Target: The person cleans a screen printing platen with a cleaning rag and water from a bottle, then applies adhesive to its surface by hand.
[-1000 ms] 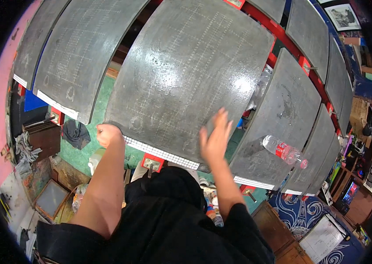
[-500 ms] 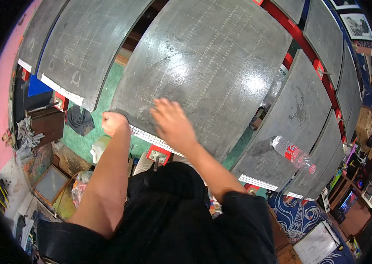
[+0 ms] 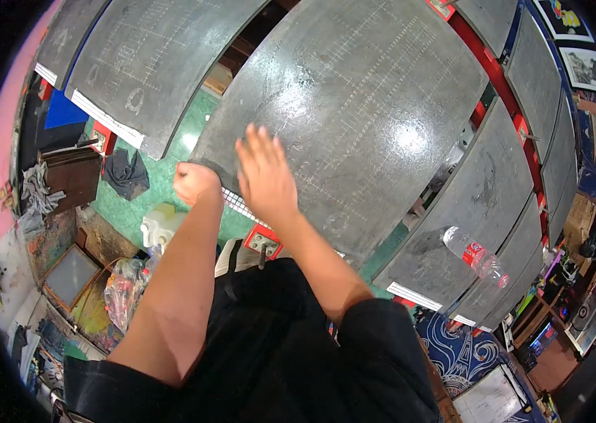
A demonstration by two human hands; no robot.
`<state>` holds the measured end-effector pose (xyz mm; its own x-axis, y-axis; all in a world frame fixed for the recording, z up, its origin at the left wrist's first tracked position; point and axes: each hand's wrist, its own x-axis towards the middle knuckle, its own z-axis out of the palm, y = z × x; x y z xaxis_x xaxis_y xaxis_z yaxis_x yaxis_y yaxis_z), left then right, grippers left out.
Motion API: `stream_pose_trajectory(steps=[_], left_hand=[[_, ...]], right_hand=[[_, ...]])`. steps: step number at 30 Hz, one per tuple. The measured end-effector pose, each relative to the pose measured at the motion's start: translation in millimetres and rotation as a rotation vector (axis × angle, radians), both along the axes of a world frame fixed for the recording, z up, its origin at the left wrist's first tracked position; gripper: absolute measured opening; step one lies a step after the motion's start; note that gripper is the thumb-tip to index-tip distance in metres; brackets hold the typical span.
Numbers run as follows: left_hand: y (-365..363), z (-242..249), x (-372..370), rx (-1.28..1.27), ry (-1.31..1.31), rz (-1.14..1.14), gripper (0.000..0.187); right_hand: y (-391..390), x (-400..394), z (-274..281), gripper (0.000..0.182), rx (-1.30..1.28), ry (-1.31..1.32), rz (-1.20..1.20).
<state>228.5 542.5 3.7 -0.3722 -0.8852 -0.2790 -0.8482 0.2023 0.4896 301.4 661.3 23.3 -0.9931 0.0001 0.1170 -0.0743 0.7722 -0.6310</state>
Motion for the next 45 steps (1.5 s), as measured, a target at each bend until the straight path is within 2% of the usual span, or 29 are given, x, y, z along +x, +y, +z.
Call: stream_pose_trajectory(steps=[2,4,6,8,13,15,18,20,22,26,32,34,36,40,42,43,44,45], left_hand=[[2,8,-1,0.006,-0.015,-0.012,0.052],[0,6,0,0.014,-0.035,-0.019,0.052],[-1,-1,-1,-0.028,-0.039,-0.019,0.052],[-2,-5,0,-0.035,-0.022,-0.009,0.052],[0,3,-3,0.014,-0.044,-0.025,0.052],[0,5,0,0.009,-0.027,-0.014,0.052],[0,6,0,0.033,-0.002,-0.008,0.052],[-1,4,1,0.032,-0.012,-0.006,0.052],[-3,-1,0,0.034,-0.022,0.004,0.052],[-5,-12,5,-0.019,0.009,-0.042,0.051],[0,5,2,0.022,-0.009,-0.021,0.051],[-1,4,-1,0.014,0.013,-0.031,0.051],[0,4,0,0.004,-0.005,-0.019,0.051],[-1,1,1,0.009,0.011,-0.007,0.052],[-1,4,-1,0.032,-0.009,-0.01,0.052],[0,6,-1,0.029,-0.01,-0.006,0.052],[1,8,-1,0.043,-0.008,-0.008,0.053],[0,10,-1,0.058,-0.006,-0.008,0.053]], right_hand=[[7,46,18,0.063,-0.092,-0.193,0.087],[38,91,14,0.067,0.068,-0.184,0.047],[69,98,19,0.068,0.179,-0.198,-0.06],[72,80,13,0.066,0.153,-0.193,-0.076],[54,-38,-5,0.062,0.129,0.032,-0.152],[52,-60,-8,0.061,0.17,0.096,-0.169],[51,11,0,0.065,0.115,0.034,-0.053],[53,88,18,0.07,0.111,-0.183,0.015],[61,150,18,0.074,0.102,-0.26,-0.051],[59,109,15,0.067,0.178,-0.162,-0.119],[101,-129,-20,0.051,0.231,0.178,-0.29],[89,-152,-23,0.05,0.245,0.202,-0.342],[65,-119,-25,0.052,0.311,0.229,-0.195],[16,14,5,0.059,0.033,-0.038,0.35],[53,47,5,0.064,0.047,-0.132,0.366],[80,49,14,0.064,0.143,-0.112,0.284],[105,42,21,0.062,0.32,-0.185,0.135],[139,31,14,0.059,0.261,-0.12,-0.06]])
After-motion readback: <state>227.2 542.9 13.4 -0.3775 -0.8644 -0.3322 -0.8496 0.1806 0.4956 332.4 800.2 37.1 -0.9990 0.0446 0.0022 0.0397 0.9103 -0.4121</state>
